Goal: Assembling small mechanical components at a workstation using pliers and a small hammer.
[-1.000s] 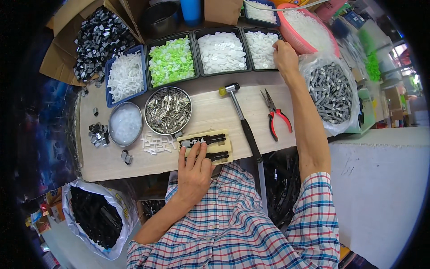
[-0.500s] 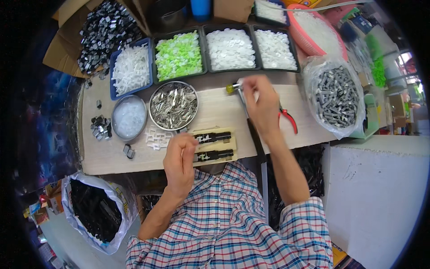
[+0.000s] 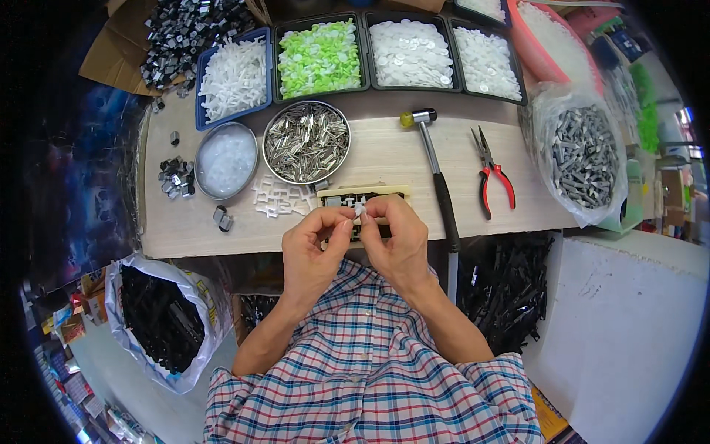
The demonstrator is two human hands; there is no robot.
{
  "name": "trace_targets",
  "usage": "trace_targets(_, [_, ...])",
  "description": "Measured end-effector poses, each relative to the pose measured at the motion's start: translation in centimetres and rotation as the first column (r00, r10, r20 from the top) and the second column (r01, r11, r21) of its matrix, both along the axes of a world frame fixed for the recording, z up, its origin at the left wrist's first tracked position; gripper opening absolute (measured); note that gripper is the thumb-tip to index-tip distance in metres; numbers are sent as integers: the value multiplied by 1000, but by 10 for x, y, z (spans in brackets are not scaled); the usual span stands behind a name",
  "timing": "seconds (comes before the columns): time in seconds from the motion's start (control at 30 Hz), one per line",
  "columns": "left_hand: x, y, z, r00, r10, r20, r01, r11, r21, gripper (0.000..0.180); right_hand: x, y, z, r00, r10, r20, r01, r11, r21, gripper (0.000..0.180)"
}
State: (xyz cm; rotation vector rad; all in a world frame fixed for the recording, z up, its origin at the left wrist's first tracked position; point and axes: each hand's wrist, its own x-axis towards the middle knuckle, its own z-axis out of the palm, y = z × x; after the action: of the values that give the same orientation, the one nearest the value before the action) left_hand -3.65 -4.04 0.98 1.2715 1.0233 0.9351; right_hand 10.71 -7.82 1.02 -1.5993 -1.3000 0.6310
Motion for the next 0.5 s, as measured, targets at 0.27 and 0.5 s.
trace_targets(0.27, [-5,0,10,989,-46,-139,65,989,135,5,7,5,-2,939,58,338,-134,969,206,15])
trace_targets(0.5, [-2,6,3,908,101,-407,236,680,695,15,12,3,11,886,221,408,-264,963,53,21])
